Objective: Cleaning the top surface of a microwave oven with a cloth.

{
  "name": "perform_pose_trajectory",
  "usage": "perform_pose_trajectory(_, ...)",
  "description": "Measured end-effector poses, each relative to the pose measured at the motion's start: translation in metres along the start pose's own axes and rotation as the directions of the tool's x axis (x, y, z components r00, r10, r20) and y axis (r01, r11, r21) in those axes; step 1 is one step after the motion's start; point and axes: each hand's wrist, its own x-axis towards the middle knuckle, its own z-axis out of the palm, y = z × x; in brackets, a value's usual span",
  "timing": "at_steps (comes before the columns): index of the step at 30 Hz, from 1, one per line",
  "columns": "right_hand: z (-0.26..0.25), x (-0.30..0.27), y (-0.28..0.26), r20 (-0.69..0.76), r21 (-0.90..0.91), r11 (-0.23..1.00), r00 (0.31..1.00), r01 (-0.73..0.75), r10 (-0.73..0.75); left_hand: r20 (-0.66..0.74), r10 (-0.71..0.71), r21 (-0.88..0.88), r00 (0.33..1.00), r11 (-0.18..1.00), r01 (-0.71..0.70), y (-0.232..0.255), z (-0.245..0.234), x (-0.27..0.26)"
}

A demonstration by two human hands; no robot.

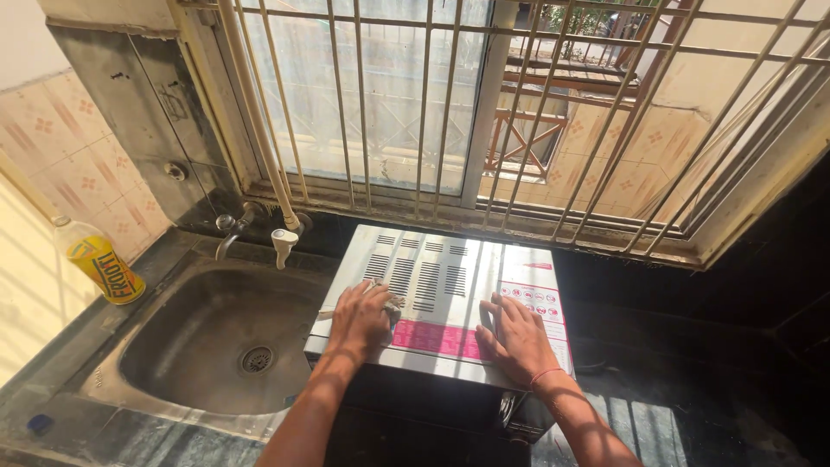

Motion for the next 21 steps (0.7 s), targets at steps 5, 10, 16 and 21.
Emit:
perform_pose_trajectory(5, 0.013, 0.001, 0.002, -0.013, -0.101, 0.995, 1.000, -0.013, 0.012, -0.112, -0.062, 0.027, 0.992, 0.998, 0.065, -0.020, -0.018, -0.020)
perform_pose_trajectory(10, 0.014, 0.000, 0.006, -0.017, -0.136, 0.991, 1.000, -0.004, 0.002, -0.045, -0.229, 0.014, 0.972, 0.973, 0.229, 0.021, -0.006, -0.016)
perform_pose_trajectory(16, 0.020, -0.003, 0.008, -0.056, -0.143, 0.990, 0.998, 0.006, -0.014, -0.238, 0.076, -0.229, 0.968, 0.965, -0.132, 0.084, 0.082, -0.016)
perform_pose_trajectory(21, 0.035, -0.006, 0.026, -0.166, -0.094, 0.994, 0.984, 0.053, -0.068, -0.156, 0.184, -0.156, 0.971, 0.966, -0.208, 0.144, 0.050, -0.031)
